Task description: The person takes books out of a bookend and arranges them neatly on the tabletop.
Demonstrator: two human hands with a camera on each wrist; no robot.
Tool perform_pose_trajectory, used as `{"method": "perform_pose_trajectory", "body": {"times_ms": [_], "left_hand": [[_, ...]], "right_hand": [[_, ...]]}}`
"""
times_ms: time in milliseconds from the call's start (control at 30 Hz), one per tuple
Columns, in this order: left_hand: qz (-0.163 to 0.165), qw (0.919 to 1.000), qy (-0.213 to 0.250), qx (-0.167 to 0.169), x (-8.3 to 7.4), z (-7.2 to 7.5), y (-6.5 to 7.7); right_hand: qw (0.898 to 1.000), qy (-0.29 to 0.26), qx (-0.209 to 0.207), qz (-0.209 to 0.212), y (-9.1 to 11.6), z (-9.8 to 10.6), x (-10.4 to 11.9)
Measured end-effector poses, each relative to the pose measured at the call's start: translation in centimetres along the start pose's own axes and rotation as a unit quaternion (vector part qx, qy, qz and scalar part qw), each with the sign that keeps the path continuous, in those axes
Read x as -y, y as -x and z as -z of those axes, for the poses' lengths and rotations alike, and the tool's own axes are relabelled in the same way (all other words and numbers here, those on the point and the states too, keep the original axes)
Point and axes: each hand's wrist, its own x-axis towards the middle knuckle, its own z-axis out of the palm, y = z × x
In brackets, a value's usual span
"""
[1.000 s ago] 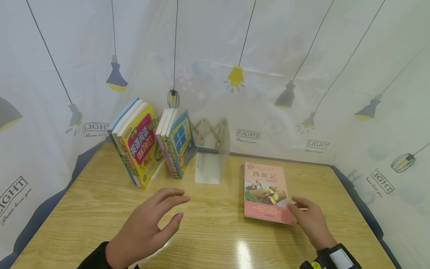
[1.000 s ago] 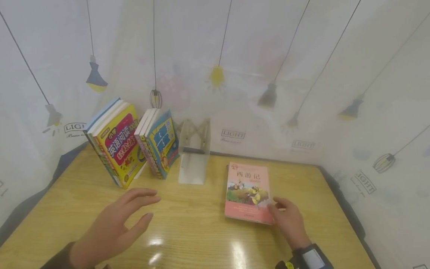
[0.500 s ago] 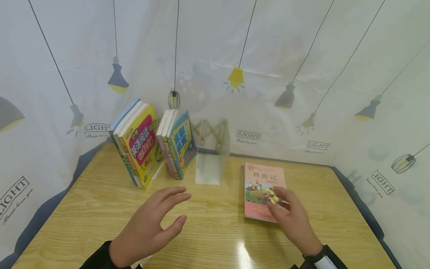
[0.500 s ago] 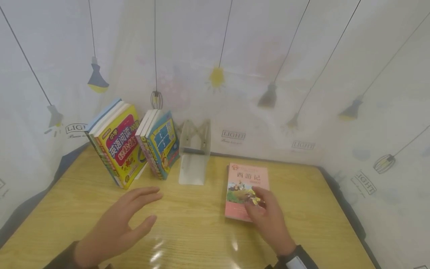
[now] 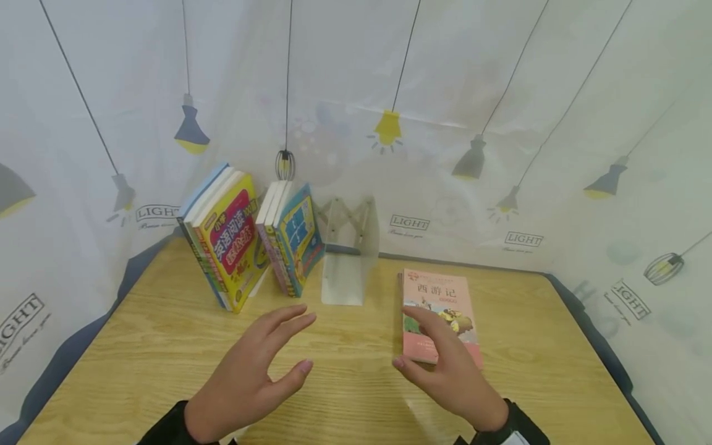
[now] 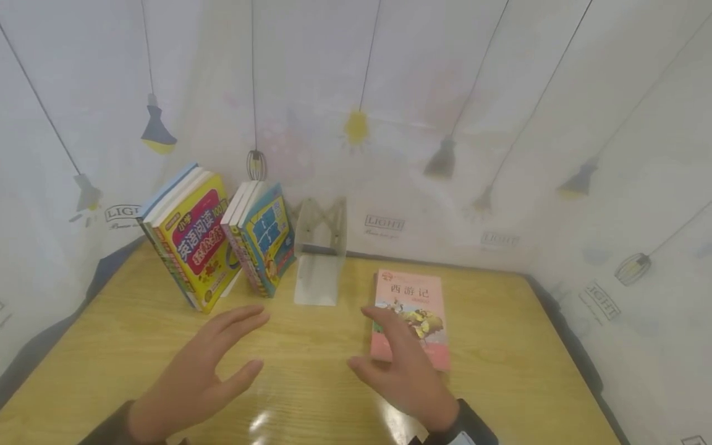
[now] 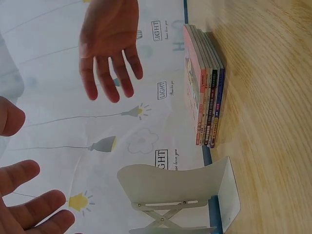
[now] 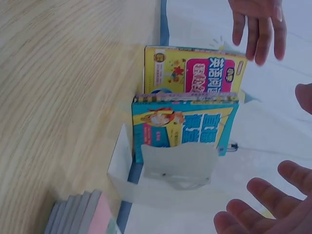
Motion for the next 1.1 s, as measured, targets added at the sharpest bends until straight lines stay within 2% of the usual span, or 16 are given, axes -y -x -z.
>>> {"method": "perform_pose_trajectory", "body": {"times_ms": [133,333,600,700,833,1100], "left_hand": [[-0.001,1.0000,0.001,-0.002,-0.1,-0.1,-0.1],[0.005,1.0000,0.004,0.004,-0.2,-0.2,-0.1],[0.001,0.9999,-0.001,0.016,0.2,-0.3,-0.5],[-0.003,0.9997,-0.012,0.020,0.8,-0.3,-1.1],[-0.028,0.9983,-0.051,0.003,2.1,-0.2,-2.5],[-0.061,0.9900,-0.122,-0.035,4.4,0.7,-5.9]], "right_hand": [[0.999,0.021,0.008,0.034,0.2,-0.2,0.9],[0.997,0.020,0.008,0.077,0.1,-0.5,1.3],[0.997,0.014,0.019,0.073,0.4,-1.0,1.3],[0.996,0.021,0.012,0.086,0.5,-1.1,1.1],[0.995,0.024,0.008,0.093,0.7,-1.2,1.0],[0.998,0.020,0.026,0.063,1.1,-1.2,0.9]]}}
